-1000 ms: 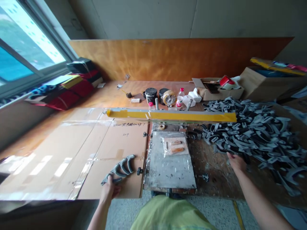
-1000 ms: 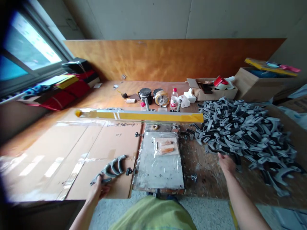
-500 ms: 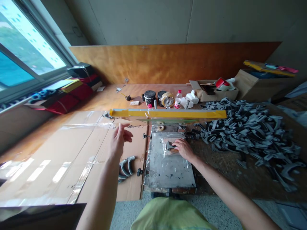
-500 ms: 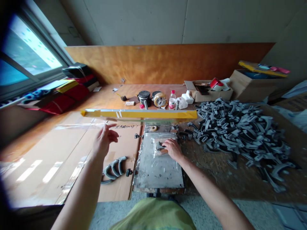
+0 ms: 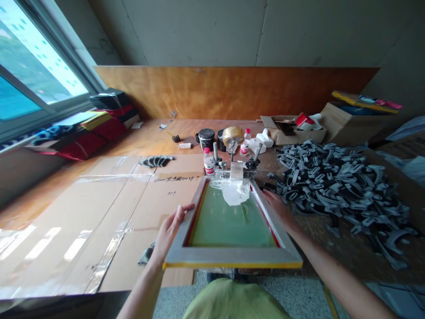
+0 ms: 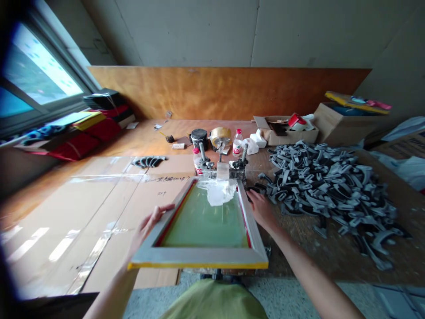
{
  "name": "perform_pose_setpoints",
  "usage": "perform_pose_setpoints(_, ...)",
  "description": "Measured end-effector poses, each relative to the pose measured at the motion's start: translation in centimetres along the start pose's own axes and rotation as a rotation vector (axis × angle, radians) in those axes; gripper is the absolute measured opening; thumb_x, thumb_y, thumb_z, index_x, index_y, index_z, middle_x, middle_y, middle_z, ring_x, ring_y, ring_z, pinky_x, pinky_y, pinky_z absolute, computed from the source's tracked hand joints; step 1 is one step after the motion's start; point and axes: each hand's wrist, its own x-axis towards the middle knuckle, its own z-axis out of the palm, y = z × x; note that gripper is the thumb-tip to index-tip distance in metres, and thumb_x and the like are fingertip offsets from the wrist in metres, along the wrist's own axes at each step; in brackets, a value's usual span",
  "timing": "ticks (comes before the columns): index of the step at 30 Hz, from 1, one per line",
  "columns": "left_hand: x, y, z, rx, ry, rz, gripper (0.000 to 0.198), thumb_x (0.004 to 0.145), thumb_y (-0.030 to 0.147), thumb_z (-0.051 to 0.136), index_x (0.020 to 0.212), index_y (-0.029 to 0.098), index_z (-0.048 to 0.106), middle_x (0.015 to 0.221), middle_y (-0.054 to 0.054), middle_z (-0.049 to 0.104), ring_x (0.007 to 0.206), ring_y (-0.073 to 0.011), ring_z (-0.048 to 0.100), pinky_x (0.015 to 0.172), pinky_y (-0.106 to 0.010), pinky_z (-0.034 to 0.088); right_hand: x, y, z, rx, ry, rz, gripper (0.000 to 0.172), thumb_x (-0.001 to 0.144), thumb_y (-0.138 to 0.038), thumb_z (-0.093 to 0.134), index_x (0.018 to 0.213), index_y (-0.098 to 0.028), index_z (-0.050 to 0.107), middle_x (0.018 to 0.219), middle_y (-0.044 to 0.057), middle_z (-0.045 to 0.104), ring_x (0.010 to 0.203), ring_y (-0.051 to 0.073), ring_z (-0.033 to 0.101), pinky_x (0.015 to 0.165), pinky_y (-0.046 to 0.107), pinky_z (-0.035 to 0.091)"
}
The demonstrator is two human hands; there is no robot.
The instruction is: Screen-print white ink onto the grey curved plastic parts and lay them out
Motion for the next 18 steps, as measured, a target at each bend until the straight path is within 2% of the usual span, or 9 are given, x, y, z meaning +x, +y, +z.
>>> perform_pose_setpoints(2, -1.0, -3.2, 0.1, 0.02, -0.047, -0.123, 0.063, 0.077, 0.065, 0.061, 0.117, 0.017, 0.07, 0.1, -0.008, 0.075, 0.094, -0.0265, 0.068, 0.078, -0.031, 0.054, 2.4, 0.2, -1.7, 0.017, 0.083, 0.014, 0.042, 0.095, -0.025, 0.041, 0.134, -0.021, 0.054, 0.127, 0.012, 0.061, 0.116, 0.027, 0.058, 0.102, 0.049, 0.046)
perform_pose_setpoints(4, -1.3, -6.5, 0.5, 0.017, -0.054, -0.18, 0.074, 0.073, 0.065, 0.065, 0.129, 0.017, 0.062, 0.088, -0.007, 0.074, 0.086, -0.0253, 0.068, 0.074, -0.031, 0.054, 5.3, -1.3, -2.5, 0.018, 0.125, -0.051, 0.046, 0.092, -0.027, 0.05, 0.138, -0.02, 0.05, 0.135, 0.012, 0.056, 0.123, 0.026, 0.053, 0.106, 0.046, 0.043)
perform_pose_setpoints(6, -1.1, -9.3, 1.1, 0.031, -0.048, -0.189, 0.083, 0.074, 0.065, 0.064, 0.14, 0.017, 0.051, 0.079, -0.004, 0.072, 0.078, -0.0225, 0.067, 0.07, -0.03, 0.053, 8.3, -3.9, -2.3, -0.039, 0.087, -0.146, 0.056, 0.086, -0.023, 0.062, 0.14, -0.02, 0.047, 0.141, 0.013, 0.05, 0.129, 0.027, 0.046, 0.108, 0.044, 0.041)
perform_pose_setpoints(8, -0.8, -11.3, 1.6, 0.058, -0.044, -0.185, 0.084, 0.076, 0.064, 0.061, 0.145, 0.019, 0.044, 0.077, -0.001, 0.069, 0.073, -0.0198, 0.064, 0.067, -0.028, 0.051, 10.6, -6.4, -1.5, -0.133, -0.025, -0.186, 0.057, 0.079, -0.017, 0.068, 0.134, -0.017, 0.051, 0.133, 0.014, 0.055, 0.124, 0.028, 0.049, 0.102, 0.042, 0.044)
perform_pose_setpoints(11, -0.6, -12.3, 1.8, 0.076, -0.047, -0.196, 0.083, 0.078, 0.064, 0.058, 0.146, 0.019, 0.043, 0.078, 0.0, 0.067, 0.072, -0.0186, 0.063, 0.067, -0.027, 0.05, 12.0, -8.7, -0.1, -0.211, -0.238, -0.138, 0.037, 0.079, -0.014, 0.068, 0.115, -0.017, 0.06, 0.105, 0.011, 0.067, 0.101, 0.025, 0.06, 0.084, 0.033, 0.048)
perform_pose_setpoints(14, -0.7, -12.0, 1.8, 0.093, -0.032, -0.199, 0.082, 0.078, 0.065, 0.058, 0.143, 0.017, 0.047, 0.08, -0.001, 0.068, 0.076, -0.0199, 0.065, 0.069, -0.027, 0.051, 11.0, -9.2, 0.6, -0.226, -0.349, -0.119, 0.016, 0.082, -0.015, 0.064, 0.098, -0.018, 0.064, 0.094, 0.008, 0.068, 0.088, 0.021, 0.061, 0.075, 0.028, 0.045)
perform_pose_setpoints(16, -0.9, -11.8, 1.9, 0.104, -0.018, -0.212, 0.081, 0.078, 0.065, 0.058, 0.142, 0.016, 0.049, 0.084, -0.002, 0.07, 0.08, -0.0209, 0.066, 0.072, -0.028, 0.051, 9.2, -9.1, 0.8, -0.226, -0.363, -0.219, 0.01, 0.083, -0.011, 0.059, 0.089, -0.017, 0.065, 0.093, 0.008, 0.067, 0.091, 0.021, 0.059, 0.076, 0.028, 0.043)
perform_pose_setpoints(18, -1.0, -11.7, 1.9, 0.111, -0.017, -0.228, 0.08, 0.079, 0.065, 0.057, 0.142, 0.016, 0.049, 0.088, -0.003, 0.071, 0.083, -0.0218, 0.066, 0.074, -0.028, 0.051, 7.0, -8.8, 0.7, -0.213, -0.371, -0.366, 0.017, 0.083, -0.004, 0.053, 0.085, -0.017, 0.064, 0.091, 0.008, 0.066, 0.092, 0.02, 0.057, 0.076, 0.027, 0.042)
